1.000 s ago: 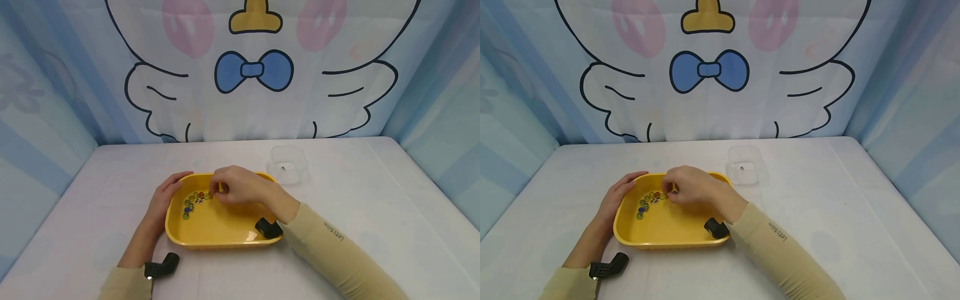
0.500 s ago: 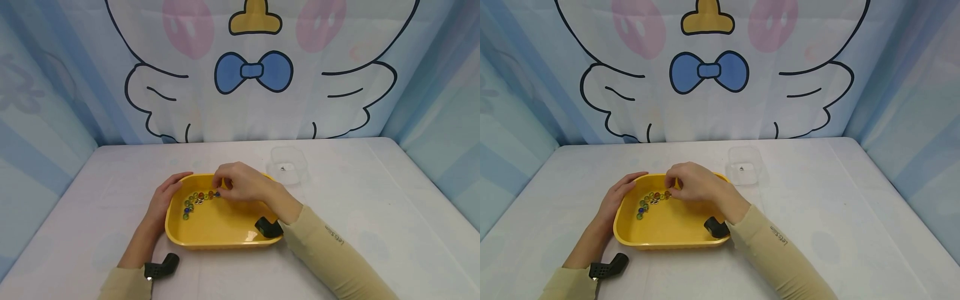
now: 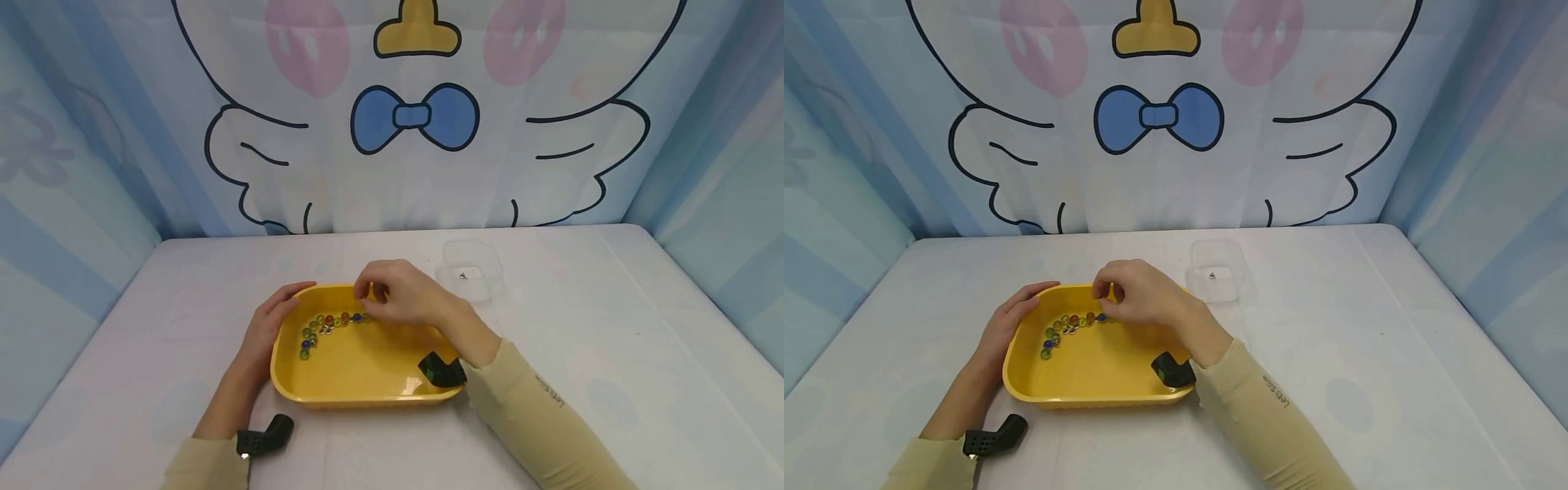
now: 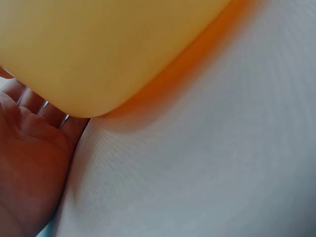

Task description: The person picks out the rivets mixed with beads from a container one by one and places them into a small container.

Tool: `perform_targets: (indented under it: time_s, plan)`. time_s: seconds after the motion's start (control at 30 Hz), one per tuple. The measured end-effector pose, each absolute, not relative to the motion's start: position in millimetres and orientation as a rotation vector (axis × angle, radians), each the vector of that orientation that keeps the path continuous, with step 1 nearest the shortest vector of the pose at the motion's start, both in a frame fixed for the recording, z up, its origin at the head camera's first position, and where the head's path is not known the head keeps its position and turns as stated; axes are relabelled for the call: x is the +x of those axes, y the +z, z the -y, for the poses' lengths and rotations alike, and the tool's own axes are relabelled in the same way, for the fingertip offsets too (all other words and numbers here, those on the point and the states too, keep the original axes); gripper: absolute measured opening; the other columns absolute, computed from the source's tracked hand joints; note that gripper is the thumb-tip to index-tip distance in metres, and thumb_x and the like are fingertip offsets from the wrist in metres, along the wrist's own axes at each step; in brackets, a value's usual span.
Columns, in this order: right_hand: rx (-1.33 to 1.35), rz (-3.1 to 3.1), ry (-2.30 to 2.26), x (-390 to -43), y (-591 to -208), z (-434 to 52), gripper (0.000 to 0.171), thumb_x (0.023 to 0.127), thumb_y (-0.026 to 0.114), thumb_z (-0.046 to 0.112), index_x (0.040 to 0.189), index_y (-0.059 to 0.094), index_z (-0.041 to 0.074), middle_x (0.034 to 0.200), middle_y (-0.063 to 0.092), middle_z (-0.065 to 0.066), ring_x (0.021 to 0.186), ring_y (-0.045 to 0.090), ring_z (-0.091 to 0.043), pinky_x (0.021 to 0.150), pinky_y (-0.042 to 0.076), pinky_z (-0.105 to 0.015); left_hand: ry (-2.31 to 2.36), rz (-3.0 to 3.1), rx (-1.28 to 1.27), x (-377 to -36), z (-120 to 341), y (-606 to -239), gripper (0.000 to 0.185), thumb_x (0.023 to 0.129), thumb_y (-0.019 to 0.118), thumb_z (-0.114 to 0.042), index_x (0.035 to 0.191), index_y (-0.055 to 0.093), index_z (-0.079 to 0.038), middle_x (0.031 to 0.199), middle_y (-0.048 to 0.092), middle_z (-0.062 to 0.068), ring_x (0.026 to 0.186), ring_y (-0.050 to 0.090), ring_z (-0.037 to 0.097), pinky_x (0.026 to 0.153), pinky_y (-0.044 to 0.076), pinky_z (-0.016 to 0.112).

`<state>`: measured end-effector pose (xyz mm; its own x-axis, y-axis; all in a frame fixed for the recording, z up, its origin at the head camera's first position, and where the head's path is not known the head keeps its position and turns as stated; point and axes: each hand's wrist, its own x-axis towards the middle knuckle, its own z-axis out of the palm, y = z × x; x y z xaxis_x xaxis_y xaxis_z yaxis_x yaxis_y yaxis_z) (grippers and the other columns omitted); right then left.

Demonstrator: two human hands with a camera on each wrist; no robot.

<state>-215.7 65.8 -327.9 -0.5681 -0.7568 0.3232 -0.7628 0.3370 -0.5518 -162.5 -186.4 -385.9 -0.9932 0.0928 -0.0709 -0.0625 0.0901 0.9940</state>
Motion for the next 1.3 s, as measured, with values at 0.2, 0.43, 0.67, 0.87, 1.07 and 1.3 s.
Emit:
perform_targets:
  time_s: [0.2,0.43,0.67,0.87,1.07,1.3]
  plan:
    - [1.436,2.524,1.098,-217.7,-327.6,-69.1,0.008,0.089,0.072,0.002,0.097,0.071,0.004,0.089,0.064,0.001,0.072,0.053,-0.010,0.066,0.049,-0.022,2.051,-2.222,0.025,-161.9,185.7,-384.9,0.043,0.110,0.034,-0.025,0.148,0.048,-0.010,0.150,0.047,0.004,0.134,0.042,0.017,0.117,0.029,0.032]
    - [1.371,2.506,1.117,-218.5,-326.8,-73.1,0.008,0.088,0.072,0.002,0.096,0.071,0.004,0.087,0.064,0.001,0.070,0.053,-0.010,0.065,0.050,-0.023,2.059,-2.213,0.029,-161.3,185.1,-384.1,0.043,0.110,0.034,-0.025,0.148,0.047,-0.010,0.150,0.046,0.004,0.134,0.043,0.016,0.114,0.031,0.027]
    - [1.268,2.583,1.126,-220.6,-322.5,-80.2,0.008,0.089,0.071,0.002,0.095,0.071,0.006,0.087,0.065,0.001,0.072,0.055,-0.013,0.066,0.050,-0.025,2.056,-2.210,0.030,-161.5,184.6,-384.6,0.043,0.110,0.034,-0.025,0.148,0.048,-0.010,0.150,0.047,0.004,0.133,0.043,0.016,0.114,0.031,0.028]
    - [1.171,2.614,1.143,-221.3,-317.1,-89.8,0.008,0.089,0.072,0.003,0.096,0.072,0.007,0.087,0.066,0.002,0.072,0.054,-0.015,0.065,0.050,-0.026,2.034,-2.228,0.013,-161.4,185.3,-383.9,0.042,0.110,0.035,-0.025,0.147,0.048,-0.011,0.150,0.047,0.003,0.133,0.043,0.017,0.117,0.029,0.035]
    - [1.161,2.581,1.159,-223.0,-314.3,-98.5,0.007,0.089,0.072,0.002,0.095,0.072,0.007,0.087,0.067,0.002,0.070,0.055,-0.014,0.064,0.051,-0.027,2.033,-2.226,0.020,-161.0,185.6,-383.6,0.043,0.110,0.035,-0.025,0.148,0.048,-0.011,0.150,0.047,0.003,0.134,0.043,0.017,0.117,0.030,0.033]
    - [1.114,2.579,1.170,-224.8,-311.3,-110.7,0.006,0.089,0.071,0.003,0.094,0.072,0.006,0.085,0.067,0.002,0.068,0.055,-0.015,0.061,0.049,-0.027,2.023,-2.235,0.018,-161.2,185.7,-383.8,0.043,0.110,0.035,-0.026,0.148,0.048,-0.011,0.150,0.047,0.003,0.135,0.042,0.017,0.118,0.027,0.037]
